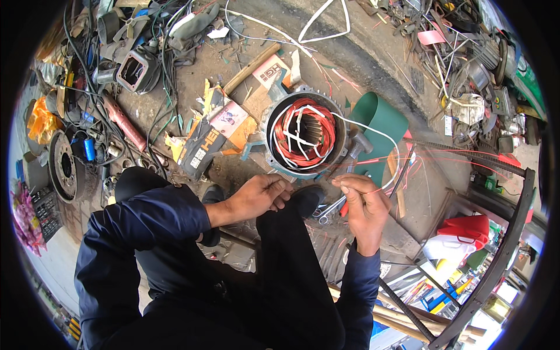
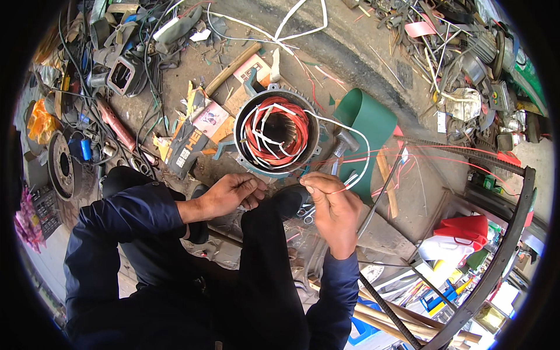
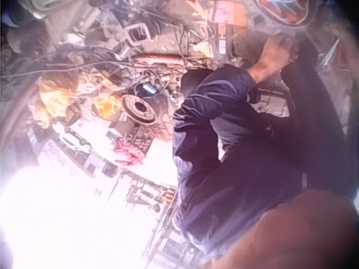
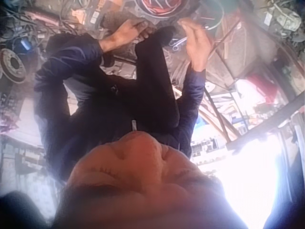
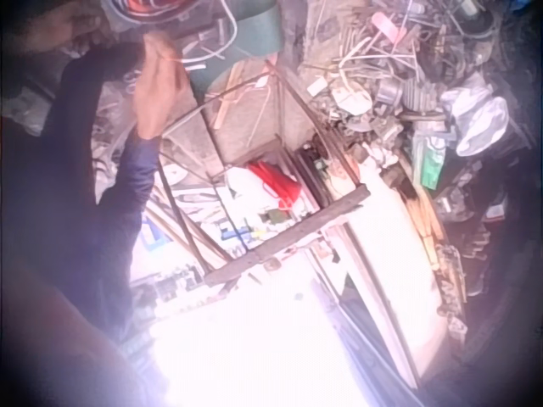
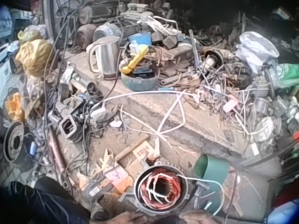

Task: The person sits on a low stool and repeatedly strips the ends of white and red wires, then winds them into a cylindrical container. The person uses a pair of scissors to cut the wires and continues the process throughout the clip.

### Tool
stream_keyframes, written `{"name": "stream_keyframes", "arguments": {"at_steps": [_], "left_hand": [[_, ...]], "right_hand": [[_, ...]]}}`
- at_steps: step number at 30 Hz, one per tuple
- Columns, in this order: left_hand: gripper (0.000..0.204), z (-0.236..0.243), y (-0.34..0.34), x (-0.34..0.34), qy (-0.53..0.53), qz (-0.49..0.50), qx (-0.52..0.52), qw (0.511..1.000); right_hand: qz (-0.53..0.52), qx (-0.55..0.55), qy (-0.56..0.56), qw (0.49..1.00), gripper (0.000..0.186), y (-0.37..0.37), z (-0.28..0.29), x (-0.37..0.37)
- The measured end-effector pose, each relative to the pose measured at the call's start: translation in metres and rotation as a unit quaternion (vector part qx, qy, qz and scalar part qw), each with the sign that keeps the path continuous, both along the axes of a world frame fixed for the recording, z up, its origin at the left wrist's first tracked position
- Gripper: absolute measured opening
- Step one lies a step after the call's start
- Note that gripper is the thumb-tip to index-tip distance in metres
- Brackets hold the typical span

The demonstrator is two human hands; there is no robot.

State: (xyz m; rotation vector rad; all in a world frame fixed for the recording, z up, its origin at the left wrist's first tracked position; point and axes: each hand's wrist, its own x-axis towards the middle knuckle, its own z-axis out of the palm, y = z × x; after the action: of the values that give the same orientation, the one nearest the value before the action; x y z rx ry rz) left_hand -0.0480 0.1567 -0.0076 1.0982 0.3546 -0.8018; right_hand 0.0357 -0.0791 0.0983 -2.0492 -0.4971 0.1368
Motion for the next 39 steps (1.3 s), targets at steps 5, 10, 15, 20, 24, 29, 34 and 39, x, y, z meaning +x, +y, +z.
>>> {"name": "stream_keyframes", "arguments": {"at_steps": [5,10,15,20,24,29,34,39], "left_hand": [[0.037,0.013,0.003,0.008,0.009,0.005,0.044,0.999],[0.036,0.043,0.016,0.019,-0.115,-0.042,0.176,0.977],[0.031,0.065,0.019,0.038,-0.289,-0.018,0.241,0.926],[0.021,0.077,0.002,0.057,-0.489,0.000,0.324,0.810],[0.022,0.075,-0.010,0.069,-0.529,-0.016,0.364,0.766],[0.010,0.066,-0.017,0.080,-0.567,-0.013,0.372,0.735],[0.006,0.059,-0.023,0.084,-0.500,-0.032,0.365,0.784],[0.006,0.060,-0.029,0.083,-0.473,-0.052,0.389,0.789]], "right_hand": [[0.061,-0.059,0.023,0.996,0.016,0.013,0.000,0.018],[0.124,-0.114,0.038,0.985,0.012,0.026,-0.007,0.034],[0.136,-0.121,0.050,0.982,0.006,0.031,-0.018,0.042],[0.110,-0.190,-0.007,0.976,0.015,0.027,-0.022,0.040],[0.054,-0.131,-0.048,0.989,0.016,0.028,-0.033,0.032],[0.032,-0.135,0.001,0.990,0.013,0.028,-0.046,0.024],[-0.041,-0.032,-0.041,0.998,0.012,0.016,-0.044,-0.005],[-0.208,0.110,0.090,0.968,0.015,0.008,-0.083,-0.066]]}}
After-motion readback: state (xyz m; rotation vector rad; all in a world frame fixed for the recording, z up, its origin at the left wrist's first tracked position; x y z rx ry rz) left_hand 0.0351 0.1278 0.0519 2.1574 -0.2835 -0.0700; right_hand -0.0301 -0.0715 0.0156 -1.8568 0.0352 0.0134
